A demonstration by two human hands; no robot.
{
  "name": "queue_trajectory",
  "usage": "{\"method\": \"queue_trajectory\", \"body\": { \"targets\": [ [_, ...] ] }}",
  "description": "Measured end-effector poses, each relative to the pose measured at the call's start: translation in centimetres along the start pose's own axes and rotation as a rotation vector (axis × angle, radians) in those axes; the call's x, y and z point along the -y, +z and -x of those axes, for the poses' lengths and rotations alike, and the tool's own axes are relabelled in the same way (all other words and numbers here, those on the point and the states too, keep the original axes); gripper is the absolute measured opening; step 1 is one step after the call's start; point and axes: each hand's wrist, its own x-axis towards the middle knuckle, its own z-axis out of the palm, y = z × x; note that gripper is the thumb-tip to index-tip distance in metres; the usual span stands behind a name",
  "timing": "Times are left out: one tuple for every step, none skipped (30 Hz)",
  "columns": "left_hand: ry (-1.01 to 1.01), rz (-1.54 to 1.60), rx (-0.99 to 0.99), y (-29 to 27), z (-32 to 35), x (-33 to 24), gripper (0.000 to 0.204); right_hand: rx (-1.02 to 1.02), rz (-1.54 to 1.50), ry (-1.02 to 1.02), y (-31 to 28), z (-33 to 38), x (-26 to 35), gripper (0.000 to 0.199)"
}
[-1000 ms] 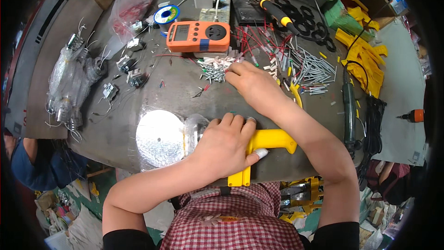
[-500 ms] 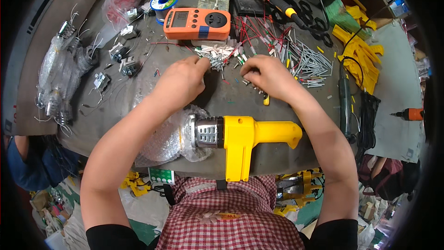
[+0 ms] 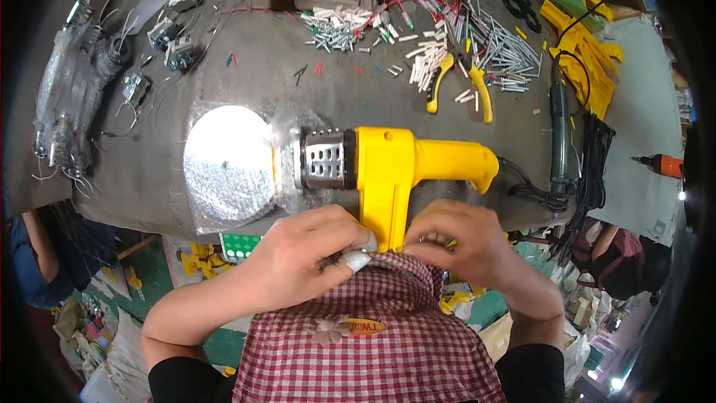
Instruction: Assembling and wiring components into a yellow handheld electronic device casing.
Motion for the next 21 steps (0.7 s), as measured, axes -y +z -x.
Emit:
{"method": "queue_trajectory", "body": {
  "targets": [
    [-0.018, -0.001, -0.016, 0.3, 0.2, 0.1, 0.024, -0.056, 0.013, -0.014, 0.9, 0.8, -0.1, 0.016],
    [-0.01, -0.052, -0.005, 0.6, 0.4, 0.4, 0.026, -0.112, 0.026, -0.028, 1.6, 1.3, -0.1, 0.017],
    [-0.011, -0.05, 0.001, 0.9, 0.4, 0.5, 0.026, -0.114, 0.023, -0.023, 2.0, 1.5, 0.1, 0.017],
    [0.038, -0.127, -0.023, 1.0, 0.5, 0.7, 0.028, -0.149, 0.093, -0.049, 2.3, 1.5, 0.3, 0.018],
    [0.088, -0.204, -0.046, 1.1, 0.5, 0.7, 0.03, -0.184, 0.163, -0.074, 2.7, 1.5, 0.4, 0.018],
    [0.089, -0.206, -0.042, 1.1, 0.6, 0.6, 0.03, -0.189, 0.161, -0.073, 2.9, 1.6, 0.6, 0.018],
    [0.13, -0.264, -0.041, 1.1, 0.7, 0.6, 0.033, -0.185, 0.222, -0.1, 3.2, 1.6, 0.6, 0.017],
    [0.171, -0.322, -0.04, 1.1, 0.8, 0.6, 0.036, -0.181, 0.283, -0.128, 3.3, 1.7, 0.6, 0.017],
    [0.175, -0.321, -0.037, 1.1, 0.8, 0.6, 0.036, -0.184, 0.285, -0.126, 3.2, 1.7, 0.7, 0.017],
    [0.196, -0.355, -0.045, 1.1, 1.0, 0.6, 0.036, -0.167, 0.211, -0.088, 2.9, 1.6, 0.7, 0.015],
    [0.218, -0.389, -0.054, 1.2, 1.1, 0.6, 0.036, -0.15, 0.138, -0.052, 2.6, 1.5, 0.6, 0.014],
    [0.22, -0.391, -0.054, 1.2, 1.1, 0.4, 0.036, -0.151, 0.14, -0.053, 1.9, 1.2, 0.4, 0.014],
    [0.283, -0.519, -0.04, 1.1, 1.1, -0.1, 0.032, -0.181, 0.179, -0.164, 0.9, 0.8, 0.0, 0.013],
    [0.345, -0.646, -0.024, 1.1, 1.2, -0.4, 0.029, -0.21, 0.218, -0.273, 0.1, 0.1, -0.3, 0.013],
    [0.341, -0.651, -0.028, 1.3, 1.4, -0.3, 0.029, -0.208, 0.217, -0.281, -0.5, -1.0, -0.3, 0.013],
    [0.416, -0.69, -0.054, 1.4, 1.4, 0.1, 0.027, -0.284, 0.19, -0.165, -1.2, -2.3, -0.2, 0.014],
    [0.495, -0.728, -0.08, 1.5, 1.2, 0.3, 0.026, -0.364, 0.163, -0.047, -1.9, -3.4, -0.2, 0.016],
    [0.503, -0.732, -0.084, 1.4, 1.0, 0.5, 0.026, -0.369, 0.17, -0.053, -2.2, -4.7, -0.5, 0.016],
    [0.548, -0.742, -0.093, 1.3, 0.9, 0.7, 0.025, -0.428, 0.147, -0.116, -2.2, -5.9, -1.2, 0.017],
    [0.594, -0.751, -0.101, 1.2, 0.7, 0.8, 0.024, -0.487, 0.124, -0.179, -2.0, -6.8, -1.7, 0.019],
    [0.603, -0.754, -0.103, 1.1, 0.4, 0.7, 0.024, -0.493, 0.131, -0.183, -1.6, -7.2, -2.0, 0.019]
  ]
}}
